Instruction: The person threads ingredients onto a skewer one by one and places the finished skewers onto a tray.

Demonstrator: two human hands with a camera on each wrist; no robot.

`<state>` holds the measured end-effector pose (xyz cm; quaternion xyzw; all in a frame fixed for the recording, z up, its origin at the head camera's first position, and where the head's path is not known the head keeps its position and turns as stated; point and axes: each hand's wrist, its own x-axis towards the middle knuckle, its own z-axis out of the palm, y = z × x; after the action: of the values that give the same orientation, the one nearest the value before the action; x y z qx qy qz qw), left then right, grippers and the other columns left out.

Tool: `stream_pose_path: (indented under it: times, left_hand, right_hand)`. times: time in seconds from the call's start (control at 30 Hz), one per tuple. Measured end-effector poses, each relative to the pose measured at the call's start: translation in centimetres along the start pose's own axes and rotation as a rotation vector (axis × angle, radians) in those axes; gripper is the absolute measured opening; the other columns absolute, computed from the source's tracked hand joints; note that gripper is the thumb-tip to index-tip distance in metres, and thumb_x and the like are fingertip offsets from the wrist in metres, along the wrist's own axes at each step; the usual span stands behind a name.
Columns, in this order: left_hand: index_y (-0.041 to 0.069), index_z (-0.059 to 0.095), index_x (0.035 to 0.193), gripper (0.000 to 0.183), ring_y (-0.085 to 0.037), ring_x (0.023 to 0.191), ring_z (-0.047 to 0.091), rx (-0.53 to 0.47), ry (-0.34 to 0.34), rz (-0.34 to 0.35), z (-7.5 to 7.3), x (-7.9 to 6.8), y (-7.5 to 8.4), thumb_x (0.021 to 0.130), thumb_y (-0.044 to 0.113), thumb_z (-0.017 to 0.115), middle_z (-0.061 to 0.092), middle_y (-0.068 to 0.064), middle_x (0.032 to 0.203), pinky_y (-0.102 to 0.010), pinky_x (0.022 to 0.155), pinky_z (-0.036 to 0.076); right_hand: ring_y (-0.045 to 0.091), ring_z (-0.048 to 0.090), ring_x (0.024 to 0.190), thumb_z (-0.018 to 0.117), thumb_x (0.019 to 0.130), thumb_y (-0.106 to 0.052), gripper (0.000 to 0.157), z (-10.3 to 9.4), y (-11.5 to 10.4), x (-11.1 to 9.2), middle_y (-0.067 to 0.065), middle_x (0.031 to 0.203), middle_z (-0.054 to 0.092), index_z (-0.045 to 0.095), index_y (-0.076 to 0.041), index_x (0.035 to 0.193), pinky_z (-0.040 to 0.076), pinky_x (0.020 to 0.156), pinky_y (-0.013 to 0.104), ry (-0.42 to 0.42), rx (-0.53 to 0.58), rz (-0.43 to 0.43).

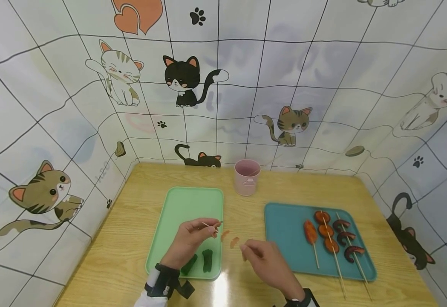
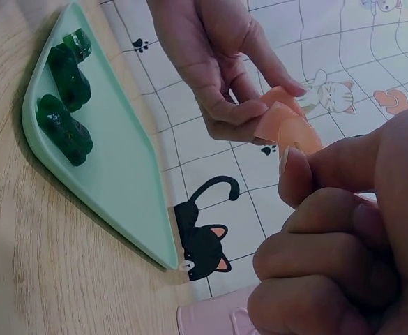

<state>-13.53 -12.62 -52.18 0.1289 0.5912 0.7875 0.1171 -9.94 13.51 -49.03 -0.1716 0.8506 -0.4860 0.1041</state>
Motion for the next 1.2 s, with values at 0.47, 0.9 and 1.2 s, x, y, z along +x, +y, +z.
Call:
stream_pose_path:
  times: [0.47, 0.9, 1.2]
  left_hand:
    - [-0.003, 0.063, 0.132, 0.034, -0.013, 0.102, 0.068, 0.017, 0.055, -0.08, 0.5, -0.2, -0.3, 0.103, 0.014, 0.061, 0.07, -0.01, 0.131, -0.034, 0.101, 0.056]
    - [0.011, 0.057, 0.143, 0.05, -0.031, 0.129, 0.06, 0.072, 0.056, -0.19, 2.1, 0.9, -1.7, 0.096, 0.019, 0.072, 0.056, -0.02, 0.147, -0.034, 0.102, 0.055]
    - [-0.005, 0.059, 0.136, 0.049, -0.028, 0.101, 0.073, 0.123, 0.144, -0.208, 6.2, 2.6, -4.1, 0.094, 0.015, 0.074, 0.07, -0.022, 0.121, -0.035, 0.089, 0.062]
  right_hand:
    - [-0.001, 0.028, 0.043, 0.053, 0.108, -0.028, 0.032, 0.4, 0.3, 0.0, -0.01, 0.053, 0.036, 0.066, -0.023, 0.079, 0.025, 0.043, 0.018, -0.014, 0.024, 0.004]
    - [0.005, 0.03, 0.047, 0.054, 0.108, -0.027, 0.029, -0.9, 1.0, -0.3, -0.004, 0.057, 0.039, 0.069, -0.016, 0.085, 0.031, 0.049, 0.021, 0.139, 0.008, 0.16]
    - [0.01, 0.045, 0.059, 0.051, 0.109, -0.022, 0.027, -2.6, 2.8, -0.6, 0.005, 0.078, 0.065, 0.073, -0.011, 0.096, 0.042, 0.06, 0.025, 0.319, -0.054, 0.267]
